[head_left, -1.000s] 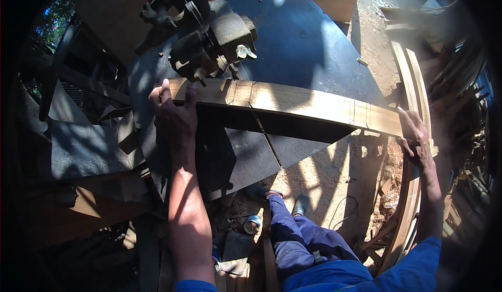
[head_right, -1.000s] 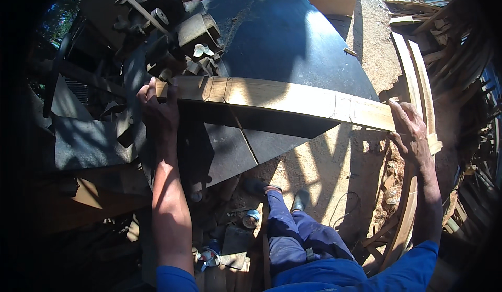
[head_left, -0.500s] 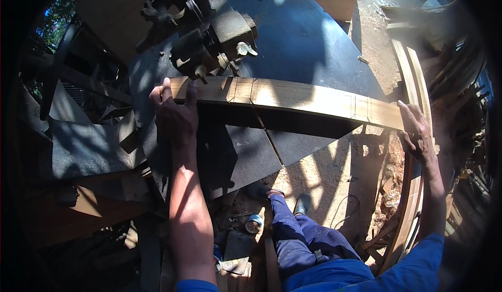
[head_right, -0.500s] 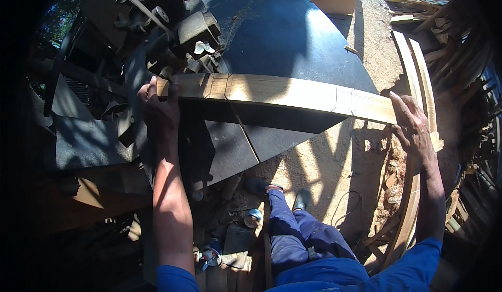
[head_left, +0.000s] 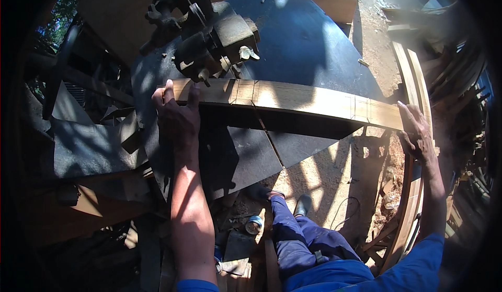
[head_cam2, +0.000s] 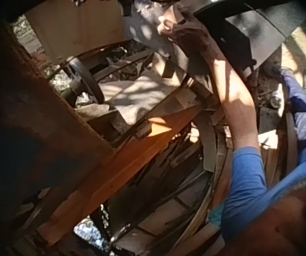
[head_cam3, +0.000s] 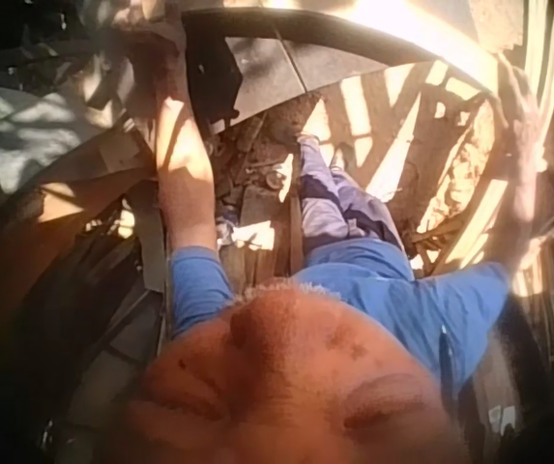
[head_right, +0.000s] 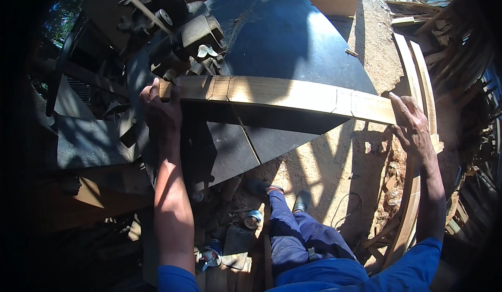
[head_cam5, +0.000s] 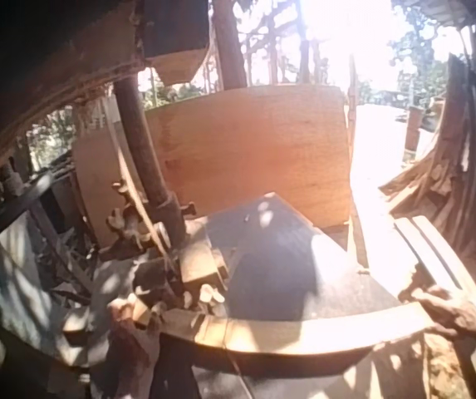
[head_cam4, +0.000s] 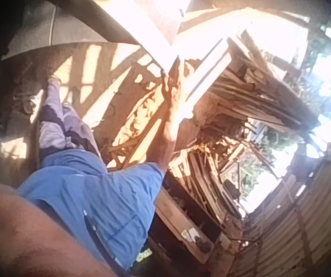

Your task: The person cuts a curved shape into a wooden plank using a band saw, walks to a workbench to collect a stack of wooden blocks, and returns to the band saw table with the blocks.

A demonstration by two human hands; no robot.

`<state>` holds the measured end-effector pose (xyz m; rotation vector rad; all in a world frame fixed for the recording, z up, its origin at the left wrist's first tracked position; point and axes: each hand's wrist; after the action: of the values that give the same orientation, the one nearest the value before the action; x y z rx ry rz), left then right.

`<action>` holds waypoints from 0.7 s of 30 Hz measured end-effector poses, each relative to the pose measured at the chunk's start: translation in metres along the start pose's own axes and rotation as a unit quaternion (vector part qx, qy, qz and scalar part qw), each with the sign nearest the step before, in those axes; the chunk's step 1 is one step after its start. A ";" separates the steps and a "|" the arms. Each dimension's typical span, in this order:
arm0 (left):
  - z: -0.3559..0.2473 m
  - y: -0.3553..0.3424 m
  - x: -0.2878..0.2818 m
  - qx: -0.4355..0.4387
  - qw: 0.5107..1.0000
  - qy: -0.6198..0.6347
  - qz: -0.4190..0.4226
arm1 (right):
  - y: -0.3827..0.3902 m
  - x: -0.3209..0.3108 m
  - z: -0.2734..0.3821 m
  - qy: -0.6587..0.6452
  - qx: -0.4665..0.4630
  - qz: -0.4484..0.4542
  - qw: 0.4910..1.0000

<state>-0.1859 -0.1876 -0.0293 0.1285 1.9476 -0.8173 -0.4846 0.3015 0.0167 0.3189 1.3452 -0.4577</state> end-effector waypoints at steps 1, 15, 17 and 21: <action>0.000 0.000 0.000 -0.002 1.000 -0.003 0.001 | 0.000 0.000 0.000 -0.007 0.005 0.002 1.000; 0.000 0.001 0.000 -0.004 1.000 -0.008 0.006 | -0.002 -0.002 0.001 0.005 0.002 0.007 1.000; 0.000 0.000 0.000 -0.004 1.000 0.001 0.008 | -0.002 -0.002 0.001 0.007 0.001 0.007 1.000; -0.001 0.000 -0.001 -0.012 1.000 0.003 0.014 | -0.003 -0.002 0.002 0.004 -0.008 -0.002 1.000</action>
<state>-0.1858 -0.1867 -0.0282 0.1426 1.9565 -0.7762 -0.4852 0.2984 0.0194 0.3052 1.3567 -0.4491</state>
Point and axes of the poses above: each hand's wrist, its own y-axis away from the middle knuckle, its own x-axis out of the palm, z = x × y, and after that the axes turned 7 degrees about z, right-handed
